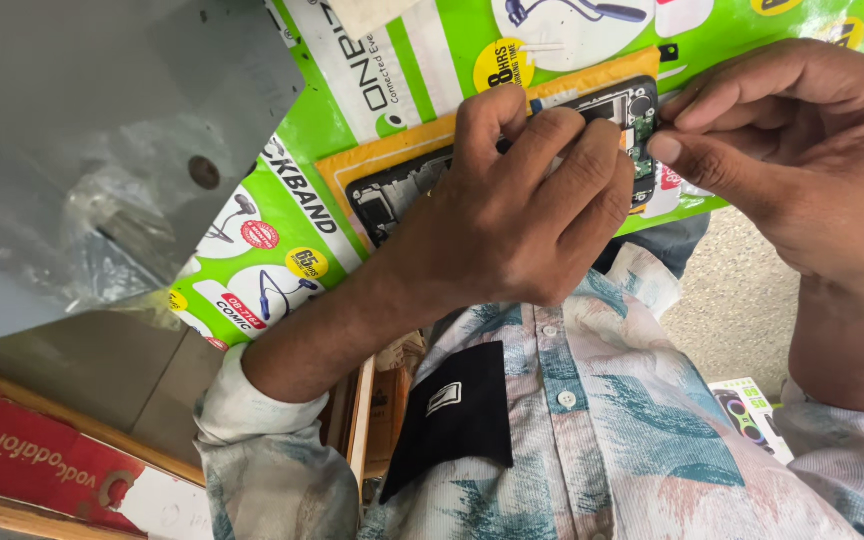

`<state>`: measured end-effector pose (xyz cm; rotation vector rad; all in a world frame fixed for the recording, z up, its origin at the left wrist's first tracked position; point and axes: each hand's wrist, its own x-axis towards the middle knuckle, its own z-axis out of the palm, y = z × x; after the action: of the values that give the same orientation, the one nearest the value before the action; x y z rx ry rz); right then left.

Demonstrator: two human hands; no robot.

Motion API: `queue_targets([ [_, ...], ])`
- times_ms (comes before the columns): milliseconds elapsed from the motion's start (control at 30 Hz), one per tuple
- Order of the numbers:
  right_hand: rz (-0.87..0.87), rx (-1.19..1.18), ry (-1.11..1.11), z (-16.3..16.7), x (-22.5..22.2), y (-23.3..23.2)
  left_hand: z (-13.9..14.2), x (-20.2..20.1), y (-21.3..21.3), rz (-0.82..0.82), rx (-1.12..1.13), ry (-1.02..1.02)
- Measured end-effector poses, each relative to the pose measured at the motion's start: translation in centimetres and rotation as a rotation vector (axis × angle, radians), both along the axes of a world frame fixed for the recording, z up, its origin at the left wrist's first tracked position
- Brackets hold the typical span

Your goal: The person disassembles a smartphone, removes the motherboard, and repeatedly handles and reinserts it into the phone chassis. They also remove and reattach a small ribbon cable during the process.

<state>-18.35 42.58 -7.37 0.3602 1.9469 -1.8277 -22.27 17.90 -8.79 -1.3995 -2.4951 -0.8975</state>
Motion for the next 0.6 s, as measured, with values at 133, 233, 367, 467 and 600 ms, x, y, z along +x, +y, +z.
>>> queue_targets([
  [133,0.007,0.003,-0.013,-0.06,-0.16,0.07,-0.06,-0.03,0.06,-0.003,-0.003,-0.01],
  [233,0.006,-0.001,-0.018,-0.14,-0.24,0.08,-0.08,-0.03,0.09,-0.002,-0.003,-0.005],
  [367,0.02,-0.003,-0.008,-0.23,-0.48,0.09,-0.1,-0.07,0.1,-0.013,0.003,-0.009],
  [467,0.036,0.014,0.007,-0.24,-0.61,0.1,-0.12,-0.11,0.04,-0.016,0.003,0.006],
  [600,0.029,-0.009,0.0,-0.21,-0.6,0.05,-0.17,-0.05,0.06,-0.013,0.011,-0.001],
])
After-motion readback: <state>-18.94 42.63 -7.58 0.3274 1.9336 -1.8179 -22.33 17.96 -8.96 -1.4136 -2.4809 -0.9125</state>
